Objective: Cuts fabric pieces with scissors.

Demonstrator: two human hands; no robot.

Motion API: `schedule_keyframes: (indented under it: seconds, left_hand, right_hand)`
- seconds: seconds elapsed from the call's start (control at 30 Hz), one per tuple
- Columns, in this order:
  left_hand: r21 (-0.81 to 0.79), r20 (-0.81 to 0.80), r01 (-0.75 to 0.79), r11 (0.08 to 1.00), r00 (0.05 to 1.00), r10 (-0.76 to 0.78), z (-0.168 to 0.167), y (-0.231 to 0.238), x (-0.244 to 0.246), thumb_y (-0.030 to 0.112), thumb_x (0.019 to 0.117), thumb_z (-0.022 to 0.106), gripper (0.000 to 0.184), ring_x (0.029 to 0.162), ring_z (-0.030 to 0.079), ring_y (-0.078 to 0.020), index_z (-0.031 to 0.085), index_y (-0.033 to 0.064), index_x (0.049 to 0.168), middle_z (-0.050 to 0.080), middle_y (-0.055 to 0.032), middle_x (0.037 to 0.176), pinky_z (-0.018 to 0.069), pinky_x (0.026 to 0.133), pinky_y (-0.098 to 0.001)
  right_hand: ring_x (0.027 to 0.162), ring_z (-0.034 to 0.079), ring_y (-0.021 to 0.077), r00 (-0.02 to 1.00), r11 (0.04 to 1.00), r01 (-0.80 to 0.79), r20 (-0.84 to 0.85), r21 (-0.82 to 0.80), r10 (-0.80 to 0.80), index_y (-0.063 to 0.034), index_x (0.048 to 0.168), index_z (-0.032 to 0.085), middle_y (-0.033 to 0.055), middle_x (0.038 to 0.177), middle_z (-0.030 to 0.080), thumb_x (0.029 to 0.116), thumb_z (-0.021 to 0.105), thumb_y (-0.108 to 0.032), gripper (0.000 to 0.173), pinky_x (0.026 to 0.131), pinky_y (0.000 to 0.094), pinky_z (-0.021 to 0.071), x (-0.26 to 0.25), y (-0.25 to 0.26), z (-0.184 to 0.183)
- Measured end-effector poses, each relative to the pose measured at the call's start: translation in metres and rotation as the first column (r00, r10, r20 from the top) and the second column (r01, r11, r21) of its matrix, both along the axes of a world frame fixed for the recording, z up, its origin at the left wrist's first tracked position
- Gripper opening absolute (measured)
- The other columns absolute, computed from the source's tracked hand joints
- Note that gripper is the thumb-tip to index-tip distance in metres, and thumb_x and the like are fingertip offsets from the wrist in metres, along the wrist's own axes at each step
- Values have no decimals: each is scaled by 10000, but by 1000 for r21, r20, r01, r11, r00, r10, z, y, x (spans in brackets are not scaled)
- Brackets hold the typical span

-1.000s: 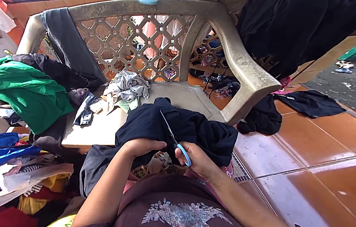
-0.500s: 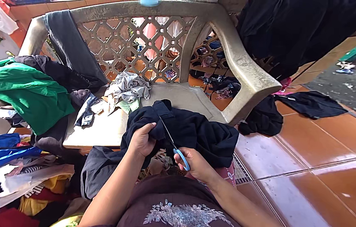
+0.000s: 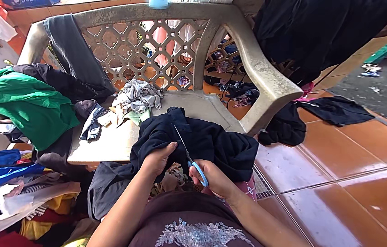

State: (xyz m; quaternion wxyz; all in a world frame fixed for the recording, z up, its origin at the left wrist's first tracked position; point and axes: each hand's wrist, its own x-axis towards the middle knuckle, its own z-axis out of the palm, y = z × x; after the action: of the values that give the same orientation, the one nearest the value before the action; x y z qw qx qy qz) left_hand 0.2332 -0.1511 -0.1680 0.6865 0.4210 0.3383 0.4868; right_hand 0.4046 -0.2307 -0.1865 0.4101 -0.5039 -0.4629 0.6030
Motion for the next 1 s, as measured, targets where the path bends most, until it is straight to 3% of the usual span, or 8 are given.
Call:
schedule_keyframes:
  seconds: [0.37,0.5,0.77,0.93,1.0]
  left_hand:
    - [19,-87,46,999,995,-44,0,-3,5,-88,917,648,134,914,694,-101,652,-6,1022,722,-38,919,575,897,-301]
    - [21,-85,32,999,996,-30,2,-1,7,-91,907,659,140,920,695,-106,655,-7,1018,723,-43,923,575,899,-304]
    - [-5,-106,44,999,993,-45,1,-1,5,-104,898,657,144,895,699,-106,659,2,996,725,-37,903,581,876,-304]
    - [6,-243,186,983,953,-178,0,-9,4,-60,909,657,109,860,694,-71,677,34,961,722,2,866,583,846,-278]
    - [18,-251,203,979,949,-193,0,-10,4,-65,908,651,117,850,692,-64,679,41,950,721,9,855,583,839,-270]
  right_hand:
    - [539,504,-44,999,996,51,-11,78,-51,-152,854,583,-135,634,555,980,594,-333,221,535,130,420,-9,1,-5]
    - [525,497,-55,996,986,84,-23,145,-81,-172,811,598,-151,608,543,986,602,-300,217,528,121,417,-10,-1,-11]
    - [491,494,-53,958,997,77,-279,28,-66,-151,795,627,-106,628,598,998,590,-205,214,466,100,390,-14,-6,-9]
    - [476,457,-50,948,999,17,-317,-44,-30,-142,918,553,-97,675,590,997,570,-443,311,458,97,369,-10,-1,-3]
    - [468,434,-52,948,998,43,-312,-46,-55,-140,919,551,-98,669,576,991,584,-451,321,449,97,350,-12,-2,-4]
